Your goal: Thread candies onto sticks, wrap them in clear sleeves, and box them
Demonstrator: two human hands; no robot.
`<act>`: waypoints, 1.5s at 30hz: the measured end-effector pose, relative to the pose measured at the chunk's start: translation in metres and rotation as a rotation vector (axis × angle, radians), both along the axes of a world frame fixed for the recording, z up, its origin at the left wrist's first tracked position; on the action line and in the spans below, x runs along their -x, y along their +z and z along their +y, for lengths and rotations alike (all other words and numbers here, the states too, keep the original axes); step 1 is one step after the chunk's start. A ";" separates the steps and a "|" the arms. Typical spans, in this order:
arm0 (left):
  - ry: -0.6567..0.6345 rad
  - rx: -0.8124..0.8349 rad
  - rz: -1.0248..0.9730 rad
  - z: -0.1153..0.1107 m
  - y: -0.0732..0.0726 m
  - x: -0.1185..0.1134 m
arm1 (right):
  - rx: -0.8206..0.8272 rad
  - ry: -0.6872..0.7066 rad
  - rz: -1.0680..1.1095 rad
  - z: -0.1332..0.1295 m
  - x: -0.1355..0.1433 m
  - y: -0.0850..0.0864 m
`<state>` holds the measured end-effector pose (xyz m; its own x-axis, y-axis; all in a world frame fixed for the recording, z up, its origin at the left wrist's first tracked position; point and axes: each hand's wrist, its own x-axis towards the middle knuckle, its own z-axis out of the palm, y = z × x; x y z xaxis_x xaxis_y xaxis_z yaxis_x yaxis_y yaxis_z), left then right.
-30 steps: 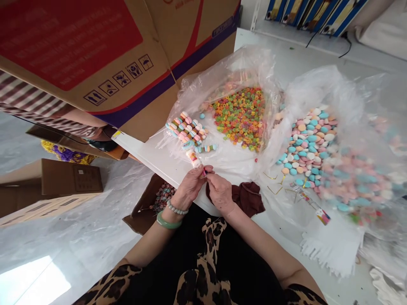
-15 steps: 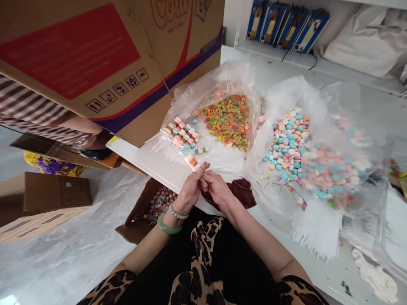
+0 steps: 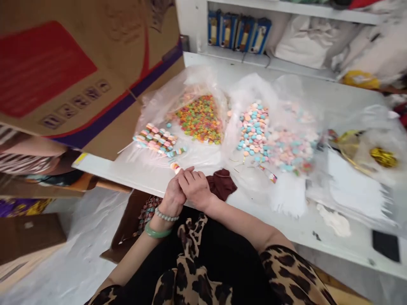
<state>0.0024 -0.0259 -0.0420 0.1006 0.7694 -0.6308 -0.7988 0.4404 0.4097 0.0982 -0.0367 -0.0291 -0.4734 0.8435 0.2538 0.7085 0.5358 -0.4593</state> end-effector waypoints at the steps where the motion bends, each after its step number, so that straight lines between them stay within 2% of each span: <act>1: -0.025 -0.008 -0.010 0.000 0.000 -0.003 | 0.073 -0.035 0.044 0.003 -0.002 -0.002; 5: -0.122 -0.104 0.010 -0.005 -0.001 -0.012 | 0.487 -0.173 0.446 0.019 -0.022 -0.012; 7: -0.177 -0.202 0.100 -0.009 0.000 -0.014 | 0.661 -0.153 0.559 0.023 -0.034 -0.016; 10: -0.336 -0.322 0.287 -0.015 0.001 -0.012 | 0.965 -0.083 0.736 0.019 -0.053 -0.018; 11: -0.363 -0.348 0.363 -0.017 0.002 -0.011 | 1.004 -0.105 0.787 0.017 -0.058 -0.017; 12: -0.361 -0.368 0.445 -0.017 0.002 -0.011 | 0.986 -0.158 0.819 0.013 -0.062 -0.016; 15: -0.324 -0.395 0.601 -0.016 0.004 -0.013 | 0.778 -0.355 0.870 0.009 -0.071 -0.008; 16: -0.379 -0.385 0.593 -0.015 0.005 -0.016 | 0.762 -0.361 0.901 0.009 -0.071 -0.006; 19: -0.617 -0.296 0.487 -0.010 0.009 -0.030 | 0.875 -0.300 1.109 0.014 -0.066 -0.003; 20: -0.630 -0.270 0.496 -0.009 0.010 -0.036 | 0.894 -0.308 1.198 0.016 -0.064 -0.004; 22: -0.488 -0.282 0.653 -0.007 0.011 -0.045 | 0.832 -0.377 1.318 0.020 -0.064 -0.006; 24: -0.284 -0.371 0.885 -0.007 0.009 -0.050 | 0.775 -0.405 1.254 0.025 -0.076 -0.006; 26: -0.168 -0.442 1.035 -0.007 0.005 -0.049 | 0.727 -0.460 0.998 0.034 -0.103 -0.002; 27: -0.154 -0.449 1.053 -0.006 0.003 -0.047 | 0.650 -0.558 0.827 0.040 -0.122 0.000; 29: -0.171 -0.418 1.006 -0.004 -0.003 -0.043 | 0.393 -0.854 0.382 0.054 -0.163 0.005; 30: -0.181 -0.393 0.962 -0.003 -0.006 -0.041 | 0.337 -0.978 0.147 0.061 -0.183 0.005; 31: -0.193 -0.370 0.913 -0.001 -0.009 -0.040 | 0.386 -1.038 -0.043 0.068 -0.200 0.004; 33: -0.217 -0.326 0.815 0.001 -0.012 -0.040 | 0.436 -1.072 -0.133 0.080 -0.223 -0.002; 35: -0.236 -0.280 0.732 0.003 -0.012 -0.040 | 0.466 -1.080 -0.154 0.088 -0.232 -0.011; 40: -0.269 -0.220 0.582 0.003 -0.004 -0.037 | 0.505 -1.079 -0.240 0.090 -0.232 -0.032; 45: -0.326 -0.201 0.302 0.003 -0.003 -0.033 | 0.528 -1.076 -0.181 0.084 -0.238 -0.040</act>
<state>0.0358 -0.0226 -0.0454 0.1925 0.8378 -0.5109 -0.4647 0.5364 0.7045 0.3357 0.0476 -0.0696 0.5405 0.8070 -0.2379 0.7526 -0.5902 -0.2921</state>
